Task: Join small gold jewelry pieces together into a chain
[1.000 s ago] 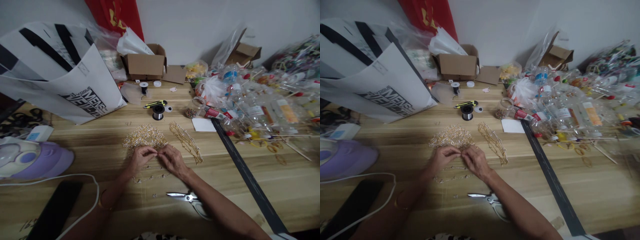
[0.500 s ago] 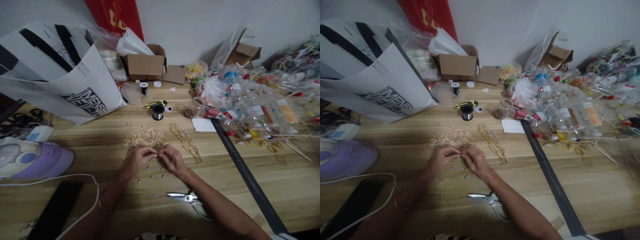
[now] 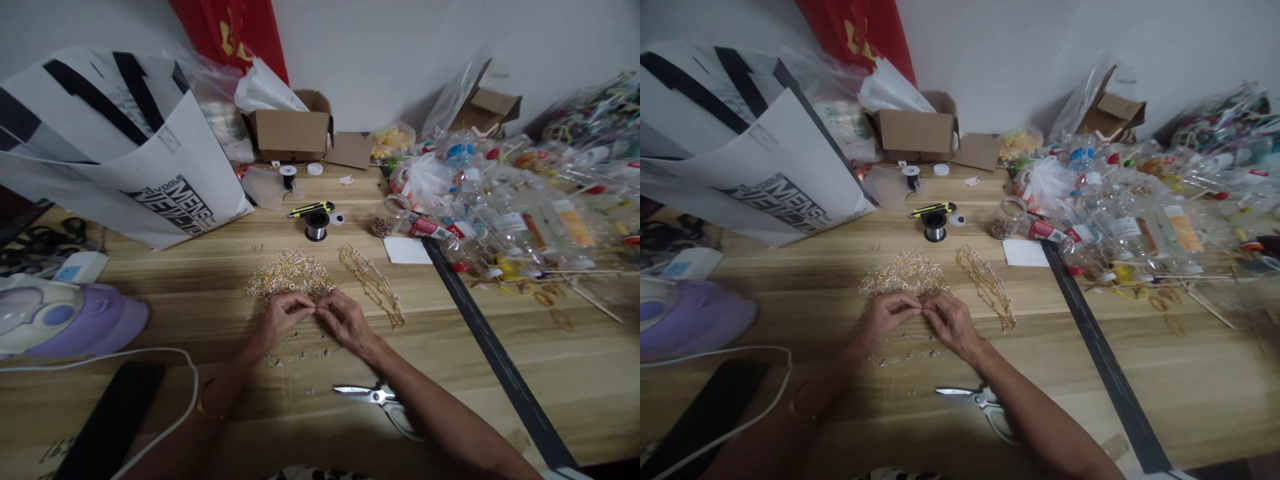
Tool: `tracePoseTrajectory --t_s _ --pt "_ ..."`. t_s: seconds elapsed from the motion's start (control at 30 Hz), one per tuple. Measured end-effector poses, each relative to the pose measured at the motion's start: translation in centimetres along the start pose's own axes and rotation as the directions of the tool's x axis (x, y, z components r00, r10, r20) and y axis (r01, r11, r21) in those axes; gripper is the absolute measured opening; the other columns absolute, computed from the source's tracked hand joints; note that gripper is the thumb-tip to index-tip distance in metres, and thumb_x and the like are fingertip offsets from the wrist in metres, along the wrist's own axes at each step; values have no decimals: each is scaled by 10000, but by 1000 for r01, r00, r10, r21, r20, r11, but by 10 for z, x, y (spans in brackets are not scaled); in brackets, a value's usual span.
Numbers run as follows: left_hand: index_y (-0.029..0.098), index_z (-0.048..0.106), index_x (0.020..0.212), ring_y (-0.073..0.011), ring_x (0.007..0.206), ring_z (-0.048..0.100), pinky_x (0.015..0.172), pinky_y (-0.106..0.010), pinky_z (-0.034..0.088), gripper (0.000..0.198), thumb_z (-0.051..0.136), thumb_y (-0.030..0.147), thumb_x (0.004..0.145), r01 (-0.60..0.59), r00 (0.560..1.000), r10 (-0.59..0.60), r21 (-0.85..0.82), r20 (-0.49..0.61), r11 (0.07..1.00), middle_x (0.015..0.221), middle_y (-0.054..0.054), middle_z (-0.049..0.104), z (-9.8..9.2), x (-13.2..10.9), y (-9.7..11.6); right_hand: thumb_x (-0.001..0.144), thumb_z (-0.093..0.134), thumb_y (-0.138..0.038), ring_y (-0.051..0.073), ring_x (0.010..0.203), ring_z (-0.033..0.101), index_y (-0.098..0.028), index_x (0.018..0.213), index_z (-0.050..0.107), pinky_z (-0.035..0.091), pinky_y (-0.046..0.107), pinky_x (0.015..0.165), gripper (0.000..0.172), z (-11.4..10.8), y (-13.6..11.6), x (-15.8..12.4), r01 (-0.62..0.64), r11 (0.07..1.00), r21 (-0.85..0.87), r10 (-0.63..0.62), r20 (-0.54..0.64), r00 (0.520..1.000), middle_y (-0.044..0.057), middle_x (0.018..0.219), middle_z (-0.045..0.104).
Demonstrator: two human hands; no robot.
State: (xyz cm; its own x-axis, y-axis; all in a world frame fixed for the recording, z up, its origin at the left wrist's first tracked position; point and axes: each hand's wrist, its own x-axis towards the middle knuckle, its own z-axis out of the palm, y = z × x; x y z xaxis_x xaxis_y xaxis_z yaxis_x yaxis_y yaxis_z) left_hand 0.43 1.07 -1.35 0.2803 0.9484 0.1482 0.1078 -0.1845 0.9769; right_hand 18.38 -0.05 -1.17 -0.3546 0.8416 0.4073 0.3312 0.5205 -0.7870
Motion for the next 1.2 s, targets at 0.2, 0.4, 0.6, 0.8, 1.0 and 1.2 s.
tracePoseTrajectory --t_s 0.2,0.4,0.6,0.8,1.0,1.2 --pt "133 679 701 -150 680 654 661 -256 535 123 706 252 703 43 999 -43 -15 -3 999 720 -63 700 0 0 1 909 493 -299 156 695 555 -185 814 577 461 271 640 171 -1 -1 0 -17 1000 -12 17 -2 1000 36 744 586" --pt "135 680 734 -149 684 669 666 -250 547 69 686 198 707 59 998 -57 60 -35 996 736 -56 718 0 -2 4 903 514 -280 162 723 577 -185 840 606 474 284 666 147 -1 -1 0 1 1000 4 -1 -4 1000 49 773 623" --pt "137 682 739 -151 672 676 643 -238 552 66 692 195 710 59 997 -54 106 -49 993 726 -52 723 0 -2 5 908 509 -287 166 738 593 -188 865 629 488 295 680 162 -2 -2 1 13 1000 -9 -13 -6 1000 52 780 648" --pt "140 683 733 -143 663 664 631 -231 541 58 675 198 726 29 998 -21 122 -67 992 720 -50 717 1 -2 3 902 520 -272 168 734 588 -195 863 627 481 296 674 137 -1 2 -1 18 999 -38 -19 -12 1000 48 776 643" --pt "134 661 792 -150 706 663 675 -249 536 82 646 201 747 34 998 -29 83 -64 996 764 -62 709 2 -3 2 894 527 -245 169 743 572 -188 887 602 473 297 674 94 0 2 -1 38 998 -56 -40 -23 999 53 796 624" --pt "143 616 845 -149 663 659 663 -259 527 135 649 179 719 55 997 -53 37 -54 998 705 -40 692 5 -4 -2 894 513 -200 172 797 572 -191 925 591 479 300 705 85 -1 0 0 94 993 -67 -94 2 996 66 861 621"
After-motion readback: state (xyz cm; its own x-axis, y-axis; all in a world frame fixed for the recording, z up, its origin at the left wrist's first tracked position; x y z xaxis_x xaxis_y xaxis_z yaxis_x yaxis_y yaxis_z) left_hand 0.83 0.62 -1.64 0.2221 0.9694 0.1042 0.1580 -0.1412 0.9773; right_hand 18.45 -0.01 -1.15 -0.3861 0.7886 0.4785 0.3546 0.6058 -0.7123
